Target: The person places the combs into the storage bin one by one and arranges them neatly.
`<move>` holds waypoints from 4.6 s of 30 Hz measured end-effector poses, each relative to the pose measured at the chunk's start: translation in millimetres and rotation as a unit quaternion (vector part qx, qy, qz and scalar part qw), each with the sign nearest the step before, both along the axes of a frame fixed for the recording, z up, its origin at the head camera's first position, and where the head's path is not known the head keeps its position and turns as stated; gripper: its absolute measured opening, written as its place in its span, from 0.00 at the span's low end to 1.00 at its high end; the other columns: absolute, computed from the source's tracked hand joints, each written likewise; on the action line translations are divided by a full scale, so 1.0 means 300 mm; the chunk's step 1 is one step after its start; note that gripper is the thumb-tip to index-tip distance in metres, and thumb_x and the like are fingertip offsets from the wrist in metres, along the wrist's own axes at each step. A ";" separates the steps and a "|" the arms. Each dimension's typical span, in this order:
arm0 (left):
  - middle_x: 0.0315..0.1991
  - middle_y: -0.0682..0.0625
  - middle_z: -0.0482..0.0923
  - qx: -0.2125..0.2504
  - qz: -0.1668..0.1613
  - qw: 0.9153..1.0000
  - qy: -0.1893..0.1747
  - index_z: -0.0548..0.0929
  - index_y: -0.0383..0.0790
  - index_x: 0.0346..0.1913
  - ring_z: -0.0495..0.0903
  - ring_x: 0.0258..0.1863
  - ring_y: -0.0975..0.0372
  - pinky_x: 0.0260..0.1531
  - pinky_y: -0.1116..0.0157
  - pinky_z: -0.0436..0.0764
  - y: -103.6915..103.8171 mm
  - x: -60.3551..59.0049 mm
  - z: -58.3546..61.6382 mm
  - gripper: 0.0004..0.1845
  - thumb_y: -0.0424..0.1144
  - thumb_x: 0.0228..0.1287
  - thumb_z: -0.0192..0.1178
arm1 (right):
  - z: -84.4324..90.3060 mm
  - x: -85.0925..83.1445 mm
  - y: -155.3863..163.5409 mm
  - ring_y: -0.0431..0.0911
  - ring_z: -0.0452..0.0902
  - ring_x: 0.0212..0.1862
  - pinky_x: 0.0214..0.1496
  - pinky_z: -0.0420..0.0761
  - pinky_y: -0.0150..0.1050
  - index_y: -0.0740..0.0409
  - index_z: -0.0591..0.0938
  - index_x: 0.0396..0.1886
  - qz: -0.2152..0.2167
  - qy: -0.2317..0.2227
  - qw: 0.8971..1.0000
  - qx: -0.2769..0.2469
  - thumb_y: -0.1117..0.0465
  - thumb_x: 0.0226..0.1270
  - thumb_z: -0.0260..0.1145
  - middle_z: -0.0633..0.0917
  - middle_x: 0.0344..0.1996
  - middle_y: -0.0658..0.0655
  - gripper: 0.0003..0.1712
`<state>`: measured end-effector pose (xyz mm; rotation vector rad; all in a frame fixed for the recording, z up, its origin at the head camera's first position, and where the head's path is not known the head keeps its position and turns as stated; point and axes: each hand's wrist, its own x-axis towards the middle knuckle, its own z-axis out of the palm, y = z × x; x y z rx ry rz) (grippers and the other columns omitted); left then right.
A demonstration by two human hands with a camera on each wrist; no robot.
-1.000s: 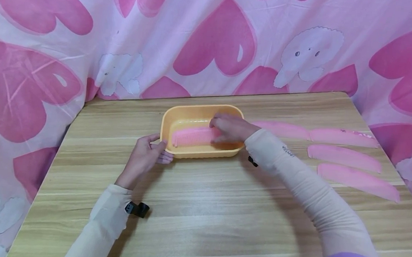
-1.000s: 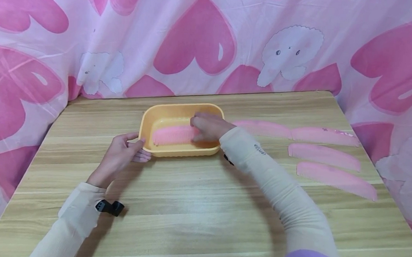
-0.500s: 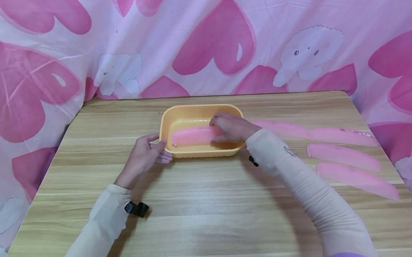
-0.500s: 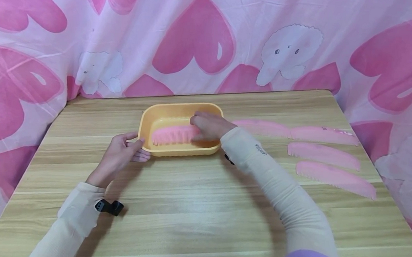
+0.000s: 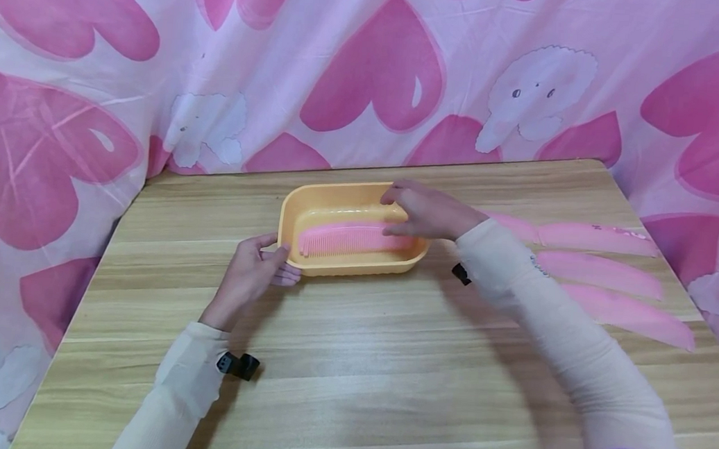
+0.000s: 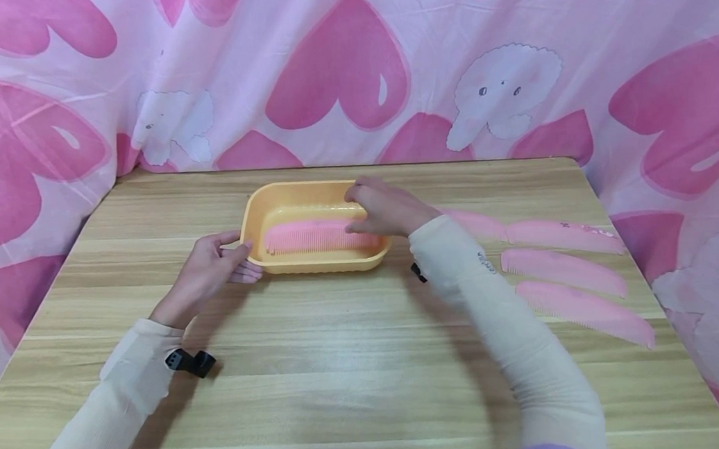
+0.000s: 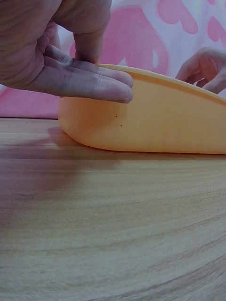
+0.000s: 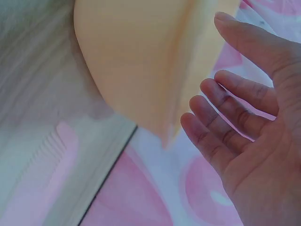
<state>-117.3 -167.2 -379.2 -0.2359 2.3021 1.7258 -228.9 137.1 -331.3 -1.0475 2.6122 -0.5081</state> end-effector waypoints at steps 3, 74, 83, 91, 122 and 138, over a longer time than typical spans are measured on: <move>0.35 0.37 0.87 0.003 0.002 1.000 -0.002 0.65 0.28 0.73 0.89 0.31 0.55 0.37 0.60 0.91 0.001 -0.001 0.001 0.25 0.36 0.80 0.49 | 0.024 0.000 0.040 0.59 0.74 0.62 0.67 0.77 0.52 0.71 0.77 0.62 -0.006 0.005 1.000 -0.005 0.55 0.64 0.76 0.77 0.61 0.65 0.33; 0.33 0.37 0.87 0.022 0.004 1.000 -0.003 0.65 0.29 0.73 0.89 0.30 0.58 0.38 0.60 0.91 0.002 -0.002 0.003 0.25 0.36 0.80 0.49 | -0.232 0.420 1.101 0.25 0.70 0.36 0.34 0.69 0.14 0.67 0.87 0.39 -0.219 0.102 0.970 -0.032 0.63 0.24 0.91 0.83 0.33 0.46 0.35; 0.33 0.38 0.88 0.020 0.006 1.000 -0.007 0.64 0.28 0.74 0.89 0.30 0.58 0.38 0.60 0.91 -0.002 -0.002 0.000 0.25 0.36 0.80 0.49 | -0.242 0.411 1.094 0.26 0.73 0.34 0.32 0.72 0.14 0.65 0.87 0.36 -0.184 0.130 0.974 -0.038 0.66 0.23 0.90 0.84 0.30 0.49 0.32; 0.33 0.38 0.88 0.025 0.005 1.000 -0.004 0.64 0.28 0.73 0.89 0.29 0.58 0.37 0.61 0.91 -0.004 -0.002 0.000 0.25 0.36 0.80 0.49 | -0.244 0.403 1.071 0.28 0.71 0.34 0.33 0.70 0.15 0.67 0.86 0.37 -0.208 0.095 0.973 -0.036 0.64 0.30 0.89 0.84 0.32 0.52 0.30; 0.34 0.38 0.88 0.014 0.005 1.000 -0.010 0.65 0.31 0.74 0.89 0.32 0.56 0.40 0.58 0.90 -0.004 -0.003 -0.001 0.26 0.37 0.80 0.50 | -0.003 0.134 0.691 0.42 0.76 0.32 0.31 0.78 0.29 0.64 0.87 0.39 -0.164 0.048 0.985 -0.036 0.60 0.39 0.85 0.84 0.29 0.51 0.24; 0.34 0.38 0.88 0.012 0.006 1.000 -0.014 0.65 0.30 0.74 0.89 0.31 0.57 0.39 0.59 0.91 -0.003 -0.003 0.000 0.25 0.37 0.81 0.49 | 0.117 0.012 0.367 0.49 0.79 0.42 0.46 0.83 0.45 0.66 0.84 0.46 -0.088 0.017 0.996 -0.027 0.56 0.48 0.82 0.85 0.38 0.57 0.27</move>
